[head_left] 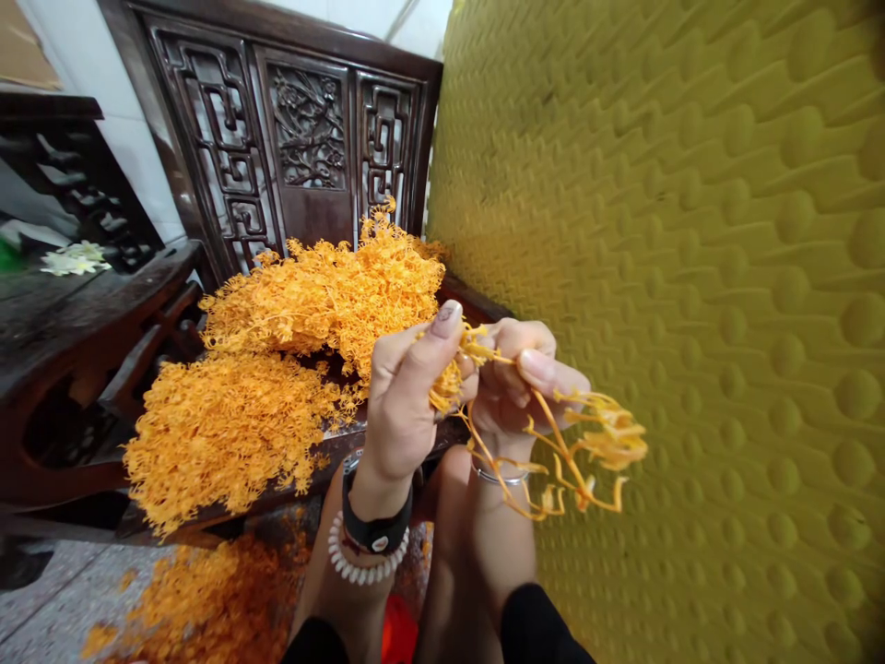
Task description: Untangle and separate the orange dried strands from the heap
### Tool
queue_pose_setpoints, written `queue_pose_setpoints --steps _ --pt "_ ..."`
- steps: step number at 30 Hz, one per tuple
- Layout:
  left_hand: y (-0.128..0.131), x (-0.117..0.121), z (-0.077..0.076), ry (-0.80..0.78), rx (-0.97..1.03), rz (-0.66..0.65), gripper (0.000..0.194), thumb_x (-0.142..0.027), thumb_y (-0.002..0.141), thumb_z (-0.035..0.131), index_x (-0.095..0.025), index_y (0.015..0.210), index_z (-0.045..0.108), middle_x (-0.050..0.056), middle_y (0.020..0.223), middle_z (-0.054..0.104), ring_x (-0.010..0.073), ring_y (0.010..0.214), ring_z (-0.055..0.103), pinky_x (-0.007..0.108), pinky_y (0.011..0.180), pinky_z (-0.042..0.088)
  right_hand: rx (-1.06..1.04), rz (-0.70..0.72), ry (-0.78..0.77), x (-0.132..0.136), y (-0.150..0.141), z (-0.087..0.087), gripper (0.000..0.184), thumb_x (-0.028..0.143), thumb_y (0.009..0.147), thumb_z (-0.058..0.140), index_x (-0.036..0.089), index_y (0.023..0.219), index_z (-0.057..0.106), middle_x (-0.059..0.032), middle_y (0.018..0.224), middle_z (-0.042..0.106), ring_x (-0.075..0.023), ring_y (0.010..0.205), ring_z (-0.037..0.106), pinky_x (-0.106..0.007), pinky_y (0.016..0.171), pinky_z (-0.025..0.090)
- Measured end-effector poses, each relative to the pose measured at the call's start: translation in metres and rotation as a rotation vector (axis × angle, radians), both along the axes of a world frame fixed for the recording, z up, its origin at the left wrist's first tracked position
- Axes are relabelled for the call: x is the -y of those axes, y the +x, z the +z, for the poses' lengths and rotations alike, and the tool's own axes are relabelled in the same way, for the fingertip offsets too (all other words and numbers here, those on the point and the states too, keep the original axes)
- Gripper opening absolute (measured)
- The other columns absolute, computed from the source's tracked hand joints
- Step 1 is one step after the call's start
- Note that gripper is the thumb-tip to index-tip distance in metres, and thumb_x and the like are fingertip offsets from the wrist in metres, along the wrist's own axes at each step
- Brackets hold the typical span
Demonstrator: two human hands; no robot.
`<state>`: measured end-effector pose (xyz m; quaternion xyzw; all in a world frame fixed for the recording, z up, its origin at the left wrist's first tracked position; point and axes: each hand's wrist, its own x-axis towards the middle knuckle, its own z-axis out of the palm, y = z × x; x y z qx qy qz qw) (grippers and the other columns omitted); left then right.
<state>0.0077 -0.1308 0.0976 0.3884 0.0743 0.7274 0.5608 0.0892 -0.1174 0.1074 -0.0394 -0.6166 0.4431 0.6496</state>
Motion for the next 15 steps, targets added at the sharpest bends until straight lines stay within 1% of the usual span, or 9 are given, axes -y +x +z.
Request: queue_pose_setpoints --steps 2,4,7,9,10,11,13,15 --pt "-0.001 0.003 0.002 0.003 -0.012 -0.017 0.041 -0.036 0.081 0.063 -0.016 0.052 0.04 -0.005 0.049 0.038 0.0024 0.036 0.03 0.019 0.03 0.02 -0.005 -0.011 0.017 -0.002 0.0 0.0 0.035 0.025 0.072 0.05 0.02 0.043 0.031 0.0078 0.034 0.023 -0.0044 0.03 0.013 -0.021 0.033 0.015" --pt "-0.003 0.008 0.004 0.018 -0.02 -0.042 0.042 -0.035 0.083 0.06 -0.016 0.052 0.038 -0.004 0.049 0.036 0.0027 0.037 0.03 0.02 0.031 0.021 0.0 -0.054 0.004 -0.003 0.0 -0.002 0.04 0.03 0.07 0.053 0.021 0.039 0.029 0.0077 0.032 0.024 -0.0049 0.029 0.014 -0.022 0.032 0.016" --pt "-0.002 0.014 0.006 0.026 -0.042 -0.062 0.043 -0.036 0.084 0.059 -0.017 0.052 0.037 -0.004 0.048 0.035 0.0034 0.037 0.03 0.021 0.031 0.019 0.041 -0.159 -0.064 -0.005 0.0 -0.004 0.048 0.046 0.064 0.06 0.022 0.035 0.029 0.0082 0.028 0.024 -0.0051 0.025 0.016 -0.023 0.031 0.018" --pt "0.0 0.015 0.006 0.03 -0.071 -0.063 0.042 -0.037 0.084 0.058 -0.018 0.053 0.037 -0.004 0.047 0.034 0.0038 0.037 0.028 0.021 0.03 0.018 0.045 -0.152 -0.078 -0.006 0.0 -0.007 0.05 0.051 0.061 0.062 0.022 0.034 0.031 0.0082 0.026 0.025 -0.005 0.024 0.018 -0.023 0.03 0.019" --pt "0.001 0.015 0.005 0.04 -0.08 -0.059 0.042 -0.037 0.084 0.057 -0.018 0.053 0.036 -0.004 0.047 0.034 0.0036 0.036 0.026 0.021 0.029 0.018 0.022 -0.108 -0.067 -0.007 0.001 -0.007 0.05 0.05 0.061 0.063 0.022 0.034 0.032 0.0082 0.027 0.026 -0.0048 0.024 0.018 -0.023 0.031 0.02" --pt "0.002 0.013 0.005 0.059 -0.072 -0.051 0.042 -0.037 0.084 0.056 -0.018 0.053 0.035 -0.005 0.046 0.033 0.0032 0.034 0.024 0.02 0.029 0.018 -0.024 -0.032 -0.037 -0.008 0.002 -0.008 0.048 0.046 0.062 0.064 0.022 0.034 0.033 0.0083 0.027 0.027 -0.0044 0.025 0.019 -0.023 0.031 0.02" --pt "0.0 0.009 0.005 0.17 0.002 -0.059 0.047 -0.038 0.085 0.053 -0.018 0.05 0.028 -0.006 0.04 0.027 0.0025 0.03 0.019 0.019 0.026 0.016 -0.221 0.176 0.023 -0.009 0.005 -0.007 0.044 0.038 0.068 0.061 0.021 0.038 0.034 0.0092 0.031 0.026 -0.0027 0.027 0.016 -0.021 0.032 0.019" --pt "-0.006 0.003 0.007 0.298 0.096 -0.071 0.052 -0.038 0.088 0.044 -0.018 0.048 0.019 -0.007 0.035 0.017 0.0027 0.026 0.013 0.019 0.025 0.016 -0.42 0.386 0.081 -0.011 0.007 -0.005 0.042 0.032 0.076 0.056 0.02 0.043 0.032 0.0099 0.035 0.024 -0.0013 0.028 0.014 -0.019 0.033 0.019"
